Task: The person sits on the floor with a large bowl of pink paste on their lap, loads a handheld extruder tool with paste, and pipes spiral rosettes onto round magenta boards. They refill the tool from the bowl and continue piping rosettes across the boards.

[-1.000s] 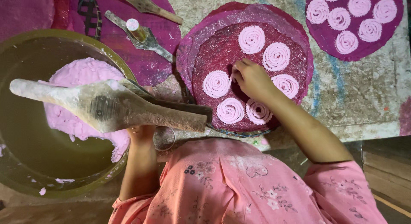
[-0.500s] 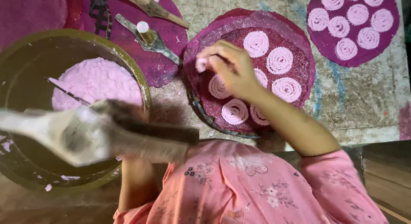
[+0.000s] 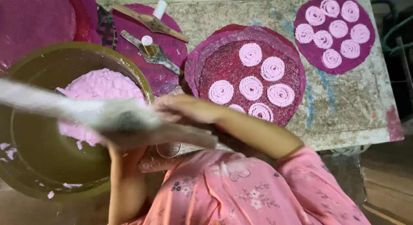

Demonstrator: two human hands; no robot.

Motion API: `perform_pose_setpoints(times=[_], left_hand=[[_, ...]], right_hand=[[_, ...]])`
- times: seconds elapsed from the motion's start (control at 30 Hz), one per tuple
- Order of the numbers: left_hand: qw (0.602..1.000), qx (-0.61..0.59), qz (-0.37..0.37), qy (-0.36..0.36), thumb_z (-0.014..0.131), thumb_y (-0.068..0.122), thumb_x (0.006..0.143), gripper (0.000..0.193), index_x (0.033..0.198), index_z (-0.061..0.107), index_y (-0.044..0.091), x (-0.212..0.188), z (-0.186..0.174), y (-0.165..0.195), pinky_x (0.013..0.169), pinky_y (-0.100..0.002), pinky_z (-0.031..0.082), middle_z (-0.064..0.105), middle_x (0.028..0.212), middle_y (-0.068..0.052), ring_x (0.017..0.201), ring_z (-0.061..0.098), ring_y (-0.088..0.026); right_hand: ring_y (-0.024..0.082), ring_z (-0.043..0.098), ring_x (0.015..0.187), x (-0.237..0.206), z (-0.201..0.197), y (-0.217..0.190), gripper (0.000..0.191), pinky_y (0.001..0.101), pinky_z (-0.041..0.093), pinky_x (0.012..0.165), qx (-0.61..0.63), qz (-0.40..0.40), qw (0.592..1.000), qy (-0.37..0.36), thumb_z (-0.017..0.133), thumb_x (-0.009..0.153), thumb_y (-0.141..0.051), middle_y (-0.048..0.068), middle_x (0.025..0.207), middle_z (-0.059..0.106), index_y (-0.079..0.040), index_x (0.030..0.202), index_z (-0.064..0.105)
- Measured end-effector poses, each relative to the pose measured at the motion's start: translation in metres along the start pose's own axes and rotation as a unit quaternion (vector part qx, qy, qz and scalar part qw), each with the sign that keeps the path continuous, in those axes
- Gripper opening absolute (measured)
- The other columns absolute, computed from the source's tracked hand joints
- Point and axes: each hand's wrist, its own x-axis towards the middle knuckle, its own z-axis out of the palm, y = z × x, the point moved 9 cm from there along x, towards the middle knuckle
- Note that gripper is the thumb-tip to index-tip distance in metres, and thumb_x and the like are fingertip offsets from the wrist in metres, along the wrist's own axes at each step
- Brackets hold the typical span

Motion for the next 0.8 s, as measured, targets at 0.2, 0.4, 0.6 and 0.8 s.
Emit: perform_pose_setpoints(times=[0.2,0.4,0.6,0.8], left_hand=[[0.898,0.342,0.162,-0.225,0.08,0.028,0.084,0.042,0.12,0.072,0.01,0.002,0.158,0.015,0.096,-0.036,0.059,0.075,0.121,-0.014,0.115,0.074,-0.026],[0.771,-0.221,0.003,-0.597,0.083,0.052,0.082,0.101,0.158,0.026,0.016,-0.005,0.273,0.028,0.123,-0.046,0.036,0.04,0.159,-0.009,0.148,0.04,-0.028],[0.672,-0.567,-0.116,-0.462,0.04,0.073,0.1,0.07,0.124,0.056,0.01,0.054,0.329,0.007,0.112,-0.045,0.043,0.06,0.113,-0.004,0.112,0.059,-0.021],[0.688,-0.617,-0.173,-0.341,0.04,0.06,0.107,0.05,0.09,0.05,0.014,0.122,0.343,-0.043,0.094,-0.037,0.046,0.047,0.083,0.001,0.083,0.052,-0.017]], right_hand=[[0.02,0.055,0.108,-0.156,-0.041,-0.032,0.088,0.0346,0.047,0.089,-0.02,0.028,0.999,-0.025,0.06,0.099,-0.065,0.013,0.124,0.061,0.002,0.153,0.042],[0.016,0.064,0.078,-0.238,-0.109,-0.034,0.072,0.0317,0.053,0.067,-0.007,0.083,0.977,0.195,0.06,0.093,-0.065,0.006,0.09,0.068,0.003,0.115,0.066],[0.019,0.071,0.073,-0.264,-0.168,-0.005,0.073,0.0348,0.062,0.068,-0.065,0.303,0.935,0.172,0.04,0.092,-0.07,0.009,0.079,0.071,-0.003,0.093,0.069],[0.018,0.06,0.062,-0.231,-0.237,-0.038,0.075,0.0349,0.05,0.062,-0.296,0.276,0.877,0.258,0.034,0.106,-0.061,0.009,0.067,0.065,-0.001,0.08,0.07]])
